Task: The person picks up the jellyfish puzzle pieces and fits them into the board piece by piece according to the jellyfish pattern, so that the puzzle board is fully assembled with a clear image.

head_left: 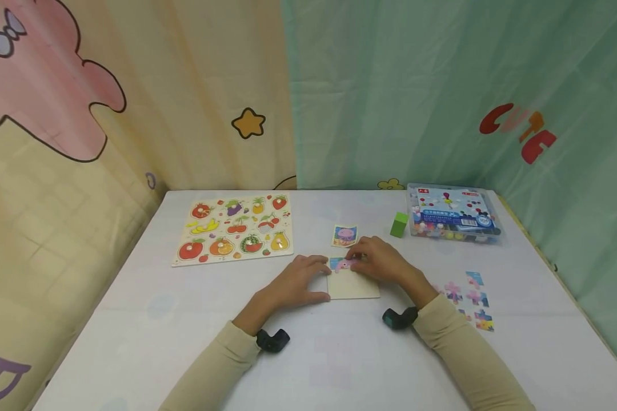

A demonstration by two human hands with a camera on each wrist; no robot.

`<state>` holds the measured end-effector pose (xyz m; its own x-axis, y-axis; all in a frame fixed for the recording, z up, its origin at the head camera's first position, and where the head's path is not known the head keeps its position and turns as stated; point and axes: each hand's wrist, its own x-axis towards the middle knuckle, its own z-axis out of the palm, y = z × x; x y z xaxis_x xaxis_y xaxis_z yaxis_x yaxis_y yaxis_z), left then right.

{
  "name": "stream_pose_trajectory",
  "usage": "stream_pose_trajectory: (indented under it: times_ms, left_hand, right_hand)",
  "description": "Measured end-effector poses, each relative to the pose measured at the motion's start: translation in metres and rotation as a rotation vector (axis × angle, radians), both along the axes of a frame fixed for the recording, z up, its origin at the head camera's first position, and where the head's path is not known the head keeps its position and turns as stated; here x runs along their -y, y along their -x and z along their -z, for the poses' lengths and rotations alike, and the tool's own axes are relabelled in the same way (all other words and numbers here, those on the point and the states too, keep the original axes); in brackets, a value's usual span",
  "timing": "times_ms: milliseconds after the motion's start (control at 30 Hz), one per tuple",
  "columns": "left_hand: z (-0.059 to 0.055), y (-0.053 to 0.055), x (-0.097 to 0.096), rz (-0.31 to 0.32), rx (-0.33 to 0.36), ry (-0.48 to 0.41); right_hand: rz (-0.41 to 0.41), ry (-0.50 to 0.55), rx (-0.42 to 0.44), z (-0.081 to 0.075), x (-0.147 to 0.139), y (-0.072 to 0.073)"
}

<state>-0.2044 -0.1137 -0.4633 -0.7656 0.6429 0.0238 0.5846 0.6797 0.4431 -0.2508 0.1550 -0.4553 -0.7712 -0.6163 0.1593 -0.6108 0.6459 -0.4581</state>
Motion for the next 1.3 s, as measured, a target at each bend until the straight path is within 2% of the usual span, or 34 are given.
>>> stream_pose_trajectory:
  times_ms: [167, 367, 500, 600, 733, 867, 967, 1100, 1200, 1300]
  left_hand:
    - [0.0, -0.001, 0.001, 0.003, -0.006, -0.008]
    - [0.003, 0.0, 0.002, 0.002, -0.007, -0.004]
    - [0.005, 0.001, 0.001, 0.008, -0.01, -0.004]
    - [0.005, 0.001, -0.001, 0.012, -0.008, -0.006]
    - [0.004, -0.002, -0.001, 0.002, -0.004, -0.006]
    - [0.003, -0.004, 0.0, -0.005, -0.011, -0.009]
    - [0.003, -0.004, 0.0, -0.004, -0.018, -0.003]
    - [0.003, -0.003, 0.0, -0.002, -0.015, 0.003]
    - [0.004, -0.002, 0.0, -0.001, -0.012, 0.001]
    - [0.004, -0.002, 0.0, -0.004, -0.012, 0.004]
  right_hand:
    - [-0.001, -0.007, -0.003, 0.0, 0.0, 0.0]
    - [0.0, -0.041, 0.037, -0.001, 0.001, 0.001]
    - [0.012, -0.024, 0.056, -0.002, -0.005, 0.0]
    - [0.023, 0.023, 0.07, -0.006, -0.021, -0.007]
    - [0.069, 0.054, 0.098, -0.018, -0.057, -0.023]
    - [0.205, 0.025, 0.156, -0.025, -0.109, -0.039]
    - [0.277, 0.028, 0.167, -0.023, -0.152, -0.05]
    - [0.347, -0.002, 0.108, -0.013, -0.203, -0.063]
    - [0.398, -0.04, 0.105, -0.006, -0.23, -0.07]
    - [0.408, -0.04, 0.14, 0.0, -0.246, -0.073]
